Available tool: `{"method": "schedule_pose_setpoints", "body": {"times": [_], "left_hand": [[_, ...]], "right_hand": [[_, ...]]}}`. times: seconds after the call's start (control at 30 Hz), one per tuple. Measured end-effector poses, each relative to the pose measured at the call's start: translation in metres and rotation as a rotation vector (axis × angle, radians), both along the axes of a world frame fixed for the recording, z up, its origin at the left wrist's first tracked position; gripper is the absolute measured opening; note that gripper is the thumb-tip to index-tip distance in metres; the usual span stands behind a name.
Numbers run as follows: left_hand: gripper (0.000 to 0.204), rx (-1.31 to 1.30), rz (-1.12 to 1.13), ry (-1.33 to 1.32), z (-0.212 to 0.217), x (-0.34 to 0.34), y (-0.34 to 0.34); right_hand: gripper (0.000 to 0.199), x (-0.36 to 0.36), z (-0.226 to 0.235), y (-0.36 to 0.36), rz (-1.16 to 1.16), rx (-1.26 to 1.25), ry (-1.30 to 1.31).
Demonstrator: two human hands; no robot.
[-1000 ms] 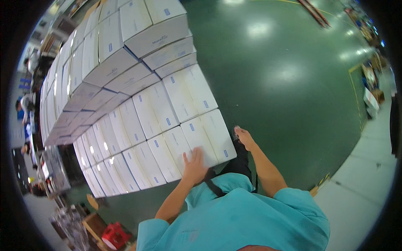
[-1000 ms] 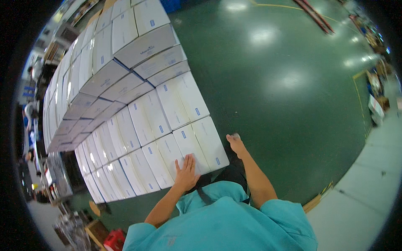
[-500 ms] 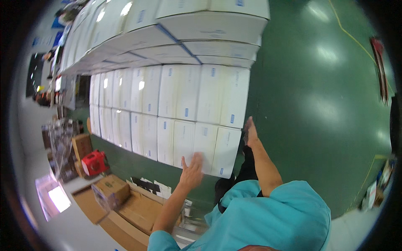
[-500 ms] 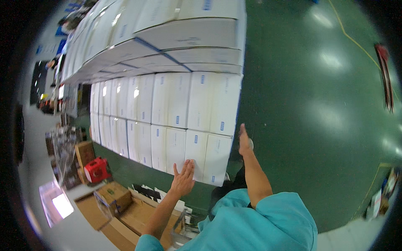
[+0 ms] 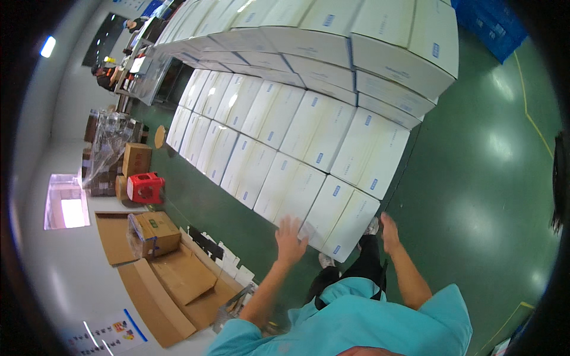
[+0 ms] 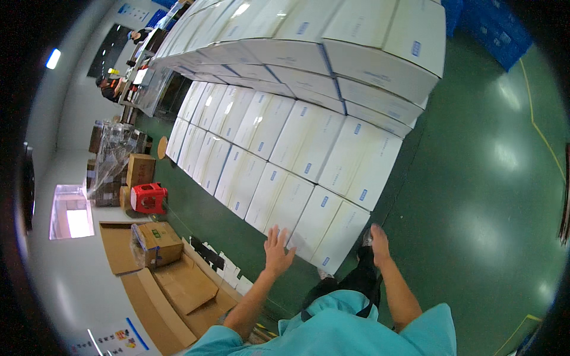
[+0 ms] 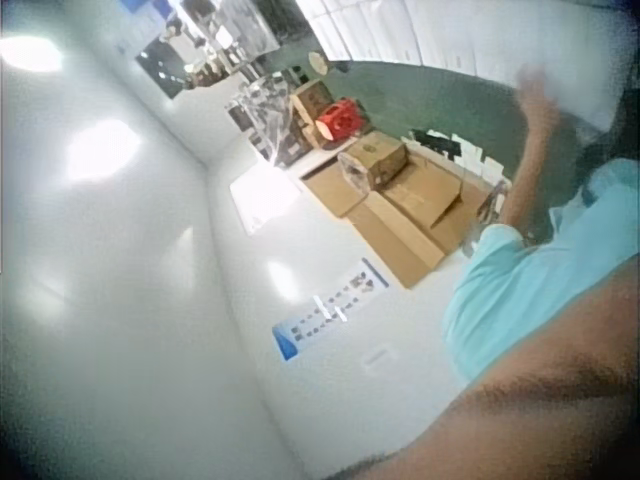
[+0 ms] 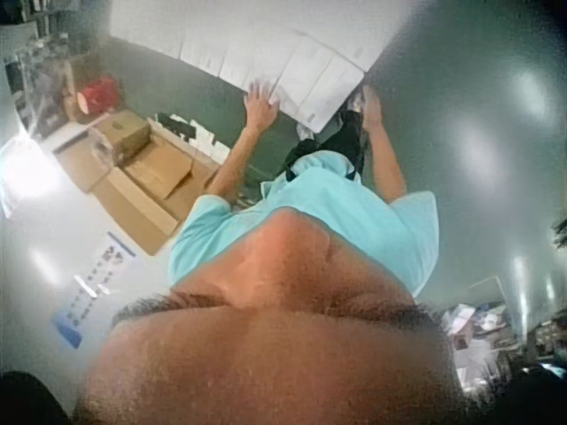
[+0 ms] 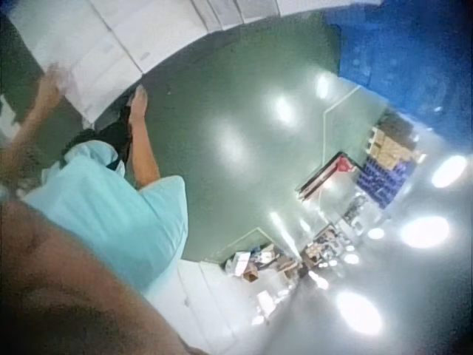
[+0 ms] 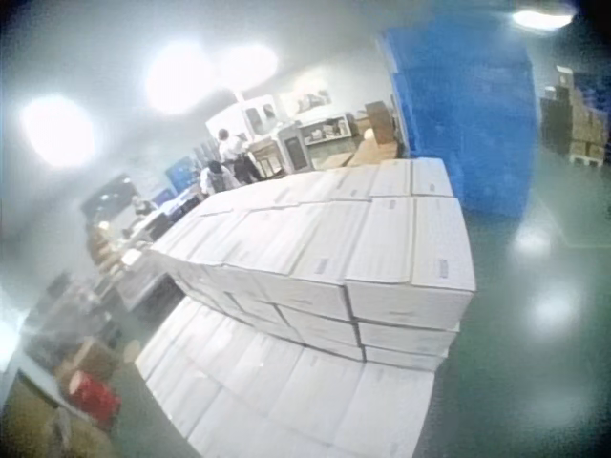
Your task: The person picks up white boxes from a metal table and stacks them onto a blue pallet, arranging them in neat rows and layers.
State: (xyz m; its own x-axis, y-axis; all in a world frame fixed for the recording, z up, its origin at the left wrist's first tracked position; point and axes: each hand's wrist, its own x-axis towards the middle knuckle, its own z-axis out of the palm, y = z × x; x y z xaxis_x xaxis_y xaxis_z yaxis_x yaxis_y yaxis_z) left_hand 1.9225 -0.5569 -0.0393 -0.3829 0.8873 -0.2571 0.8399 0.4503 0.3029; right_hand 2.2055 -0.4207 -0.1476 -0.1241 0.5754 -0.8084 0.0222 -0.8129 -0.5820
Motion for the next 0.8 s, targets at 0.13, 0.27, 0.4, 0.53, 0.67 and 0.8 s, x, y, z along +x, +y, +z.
{"method": "schedule_pose_setpoints", "body": {"times": [0.13, 0.27, 0.4, 0.53, 0.67, 0.8], "left_hand": [[0.052, 0.410, 0.923, -0.459, -0.061, -0.011, -0.047], [0.022, 0.416, 1.462, -1.512, -0.075, -0.053, -0.022], [0.040, 0.216, 1.022, -1.594, -0.085, -0.082, -0.051], [0.037, 0.056, 0.376, -1.196, -0.053, -0.163, -0.116], [0.032, 0.116, 0.551, -1.140, -0.028, -0.263, -0.195], [0.030, 0.308, 0.914, -1.044, -0.078, -0.339, -0.284]], "right_hand": [[0.053, -0.025, 0.047, -0.070, 0.303, -0.047, -0.018], [0.037, -0.082, 0.013, -0.096, -0.110, -0.036, 0.099], [0.028, -0.072, -0.034, -0.078, -0.062, 0.119, 0.019], [0.033, -0.132, 0.052, -0.094, -0.078, 0.371, -0.556], [0.045, -0.205, 0.042, -0.100, 0.228, 1.073, -1.105], [0.051, -0.391, 0.090, -0.135, 0.404, 0.338, -0.175]]}}
